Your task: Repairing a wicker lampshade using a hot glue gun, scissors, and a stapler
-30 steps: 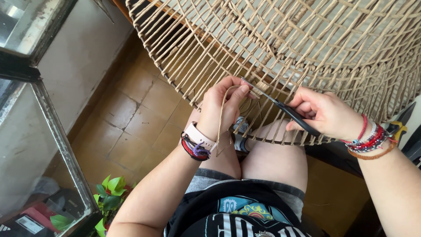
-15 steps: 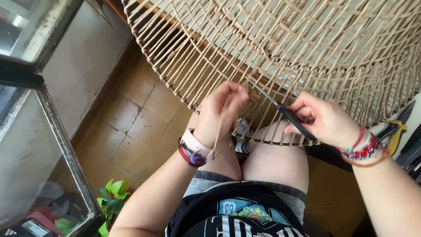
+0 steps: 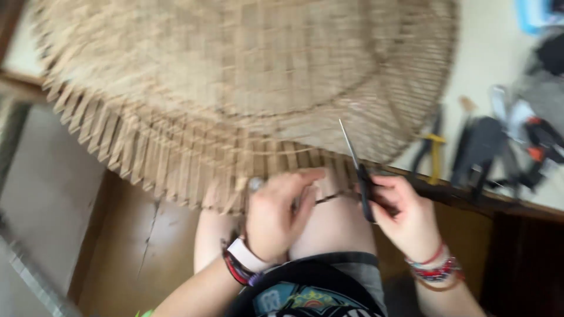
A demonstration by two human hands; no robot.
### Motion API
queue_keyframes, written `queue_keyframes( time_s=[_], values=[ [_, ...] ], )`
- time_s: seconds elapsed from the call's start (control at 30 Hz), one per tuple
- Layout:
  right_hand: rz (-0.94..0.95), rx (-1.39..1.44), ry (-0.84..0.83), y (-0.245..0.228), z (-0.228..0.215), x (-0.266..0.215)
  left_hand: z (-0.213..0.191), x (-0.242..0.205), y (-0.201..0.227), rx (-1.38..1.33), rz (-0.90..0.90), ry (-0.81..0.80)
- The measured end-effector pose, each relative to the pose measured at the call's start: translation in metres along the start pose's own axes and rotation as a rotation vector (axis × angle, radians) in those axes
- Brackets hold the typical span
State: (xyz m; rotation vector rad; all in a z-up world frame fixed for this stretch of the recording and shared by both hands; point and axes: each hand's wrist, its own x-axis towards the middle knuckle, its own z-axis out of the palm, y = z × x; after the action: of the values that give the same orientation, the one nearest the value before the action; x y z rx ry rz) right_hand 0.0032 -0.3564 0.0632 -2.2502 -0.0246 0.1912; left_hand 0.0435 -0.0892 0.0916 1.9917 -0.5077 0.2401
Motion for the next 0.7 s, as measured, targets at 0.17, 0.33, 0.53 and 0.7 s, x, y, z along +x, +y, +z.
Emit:
queue_keyframes(
  time_s=[0.17, 0.33, 0.53, 0.7],
  values=[
    [-0.077, -0.251, 0.382, 0.019, -0.017, -0.026, 0.117, 0.028, 0.044, -0.466, -0.140, -0.318],
    [-0.209, -0.366, 0.549, 0.033, -0.075, -0.031, 0.208, 0.061, 0.046, -0.452, -0.249, -0.330],
    [-0.092, -0.421, 0.830, 0.104, -0.157, -0.037, 0.268, 0.109, 0.038, -0.178, -0.190, -0.360],
    [0.329, -0.526, 0.908, 0.218, -0.207, -0.024, 0.306, 0.122, -0.005, 0.078, -0.148, -0.440]
  ],
)
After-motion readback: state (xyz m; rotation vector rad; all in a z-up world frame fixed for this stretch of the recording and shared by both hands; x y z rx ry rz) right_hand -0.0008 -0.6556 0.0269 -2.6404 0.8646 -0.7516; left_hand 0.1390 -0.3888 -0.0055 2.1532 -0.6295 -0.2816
